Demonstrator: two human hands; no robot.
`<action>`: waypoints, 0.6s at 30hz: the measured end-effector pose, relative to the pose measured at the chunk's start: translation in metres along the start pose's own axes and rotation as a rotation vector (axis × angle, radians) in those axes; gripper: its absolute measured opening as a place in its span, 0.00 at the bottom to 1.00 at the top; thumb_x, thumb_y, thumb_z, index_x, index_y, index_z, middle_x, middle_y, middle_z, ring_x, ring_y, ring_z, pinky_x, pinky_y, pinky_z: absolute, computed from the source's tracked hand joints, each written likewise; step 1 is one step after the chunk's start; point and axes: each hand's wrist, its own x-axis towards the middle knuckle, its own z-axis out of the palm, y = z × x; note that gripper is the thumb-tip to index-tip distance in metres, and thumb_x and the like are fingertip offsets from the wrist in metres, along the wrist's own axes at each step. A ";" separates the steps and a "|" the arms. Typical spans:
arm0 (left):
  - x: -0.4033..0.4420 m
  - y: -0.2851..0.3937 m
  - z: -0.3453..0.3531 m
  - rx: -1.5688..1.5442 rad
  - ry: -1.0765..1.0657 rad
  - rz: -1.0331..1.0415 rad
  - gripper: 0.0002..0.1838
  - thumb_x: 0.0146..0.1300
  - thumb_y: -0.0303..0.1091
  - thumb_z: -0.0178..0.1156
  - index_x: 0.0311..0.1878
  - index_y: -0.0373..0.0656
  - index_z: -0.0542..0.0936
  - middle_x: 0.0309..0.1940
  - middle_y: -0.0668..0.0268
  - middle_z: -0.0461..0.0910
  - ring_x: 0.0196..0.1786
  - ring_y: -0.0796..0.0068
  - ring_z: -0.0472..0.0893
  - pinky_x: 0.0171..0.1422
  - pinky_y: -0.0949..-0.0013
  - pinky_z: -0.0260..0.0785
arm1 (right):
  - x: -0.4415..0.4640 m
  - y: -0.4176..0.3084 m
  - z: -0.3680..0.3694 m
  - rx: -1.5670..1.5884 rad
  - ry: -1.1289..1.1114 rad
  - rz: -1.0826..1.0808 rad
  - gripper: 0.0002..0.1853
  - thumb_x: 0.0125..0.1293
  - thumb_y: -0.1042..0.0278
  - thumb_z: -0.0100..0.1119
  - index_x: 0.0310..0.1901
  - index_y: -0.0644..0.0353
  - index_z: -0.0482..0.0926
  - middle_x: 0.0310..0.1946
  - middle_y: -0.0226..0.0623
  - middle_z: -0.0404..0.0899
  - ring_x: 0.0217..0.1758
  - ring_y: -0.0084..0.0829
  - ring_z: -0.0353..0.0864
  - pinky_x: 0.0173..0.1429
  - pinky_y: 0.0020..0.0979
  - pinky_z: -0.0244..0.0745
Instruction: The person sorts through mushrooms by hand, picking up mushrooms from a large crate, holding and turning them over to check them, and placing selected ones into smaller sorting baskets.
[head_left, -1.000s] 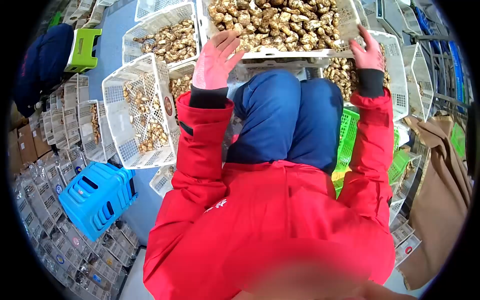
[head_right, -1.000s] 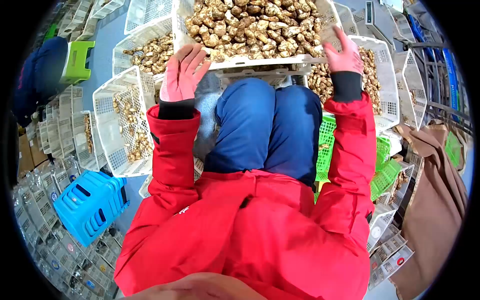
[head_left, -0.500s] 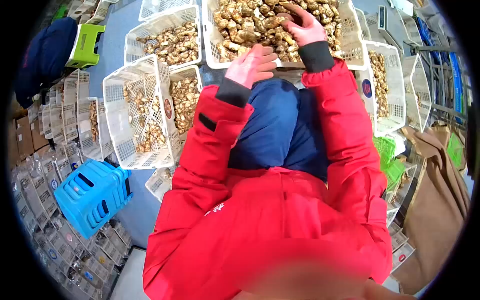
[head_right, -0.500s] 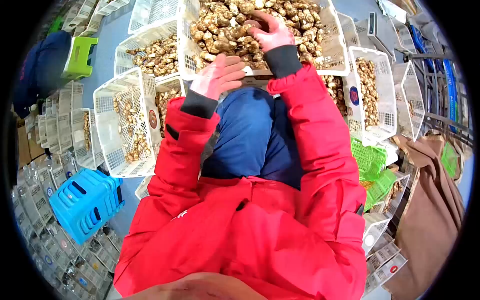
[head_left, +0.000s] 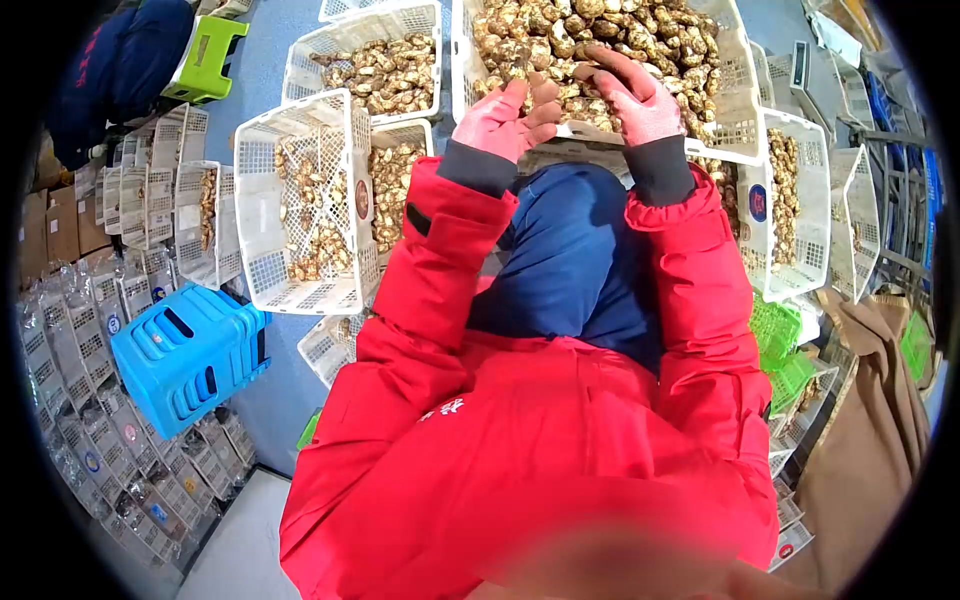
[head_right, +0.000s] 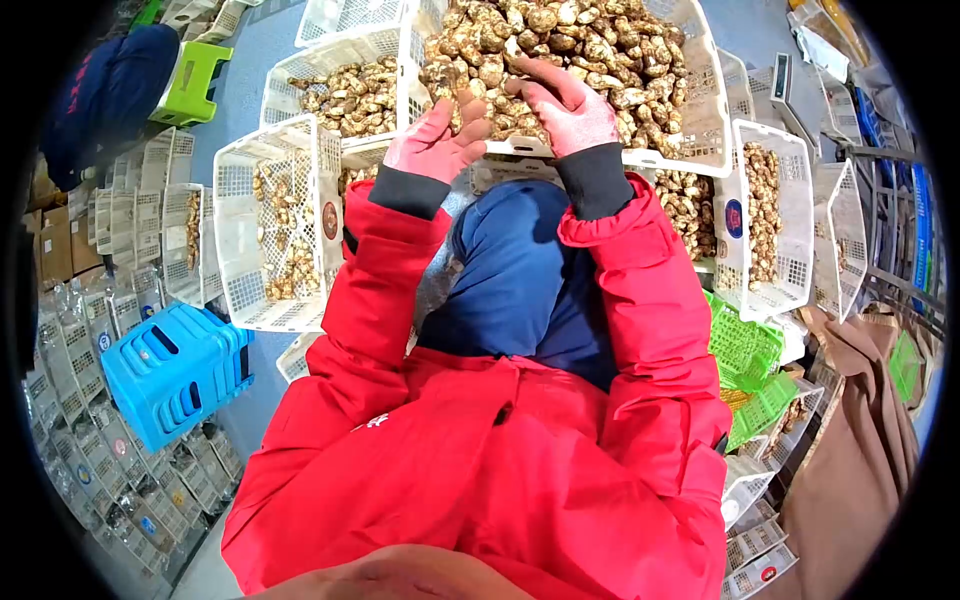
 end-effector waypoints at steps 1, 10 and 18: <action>0.000 0.001 -0.007 -0.058 -0.069 -0.039 0.17 0.65 0.37 0.44 0.54 0.38 0.67 0.47 0.57 0.73 0.47 0.62 0.75 0.49 0.59 0.70 | 0.002 0.005 -0.001 0.036 -0.042 0.024 0.18 0.63 0.65 0.48 0.53 0.63 0.69 0.42 0.36 0.77 0.43 0.21 0.74 0.46 0.20 0.67; -0.013 -0.006 0.022 -0.143 -0.132 -0.143 0.22 0.66 0.44 0.41 0.56 0.38 0.64 0.49 0.55 0.72 0.48 0.59 0.73 0.48 0.59 0.67 | 0.017 -0.008 0.025 0.080 -0.280 0.149 0.21 0.62 0.52 0.49 0.53 0.54 0.71 0.27 0.23 0.68 0.27 0.15 0.66 0.31 0.19 0.65; -0.021 0.013 0.005 0.046 -0.104 -0.057 0.18 0.64 0.39 0.48 0.52 0.36 0.67 0.44 0.57 0.74 0.41 0.67 0.76 0.41 0.65 0.71 | 0.025 0.008 0.030 0.000 -0.159 -0.002 0.19 0.63 0.62 0.49 0.55 0.57 0.69 0.41 0.29 0.76 0.39 0.17 0.72 0.44 0.19 0.66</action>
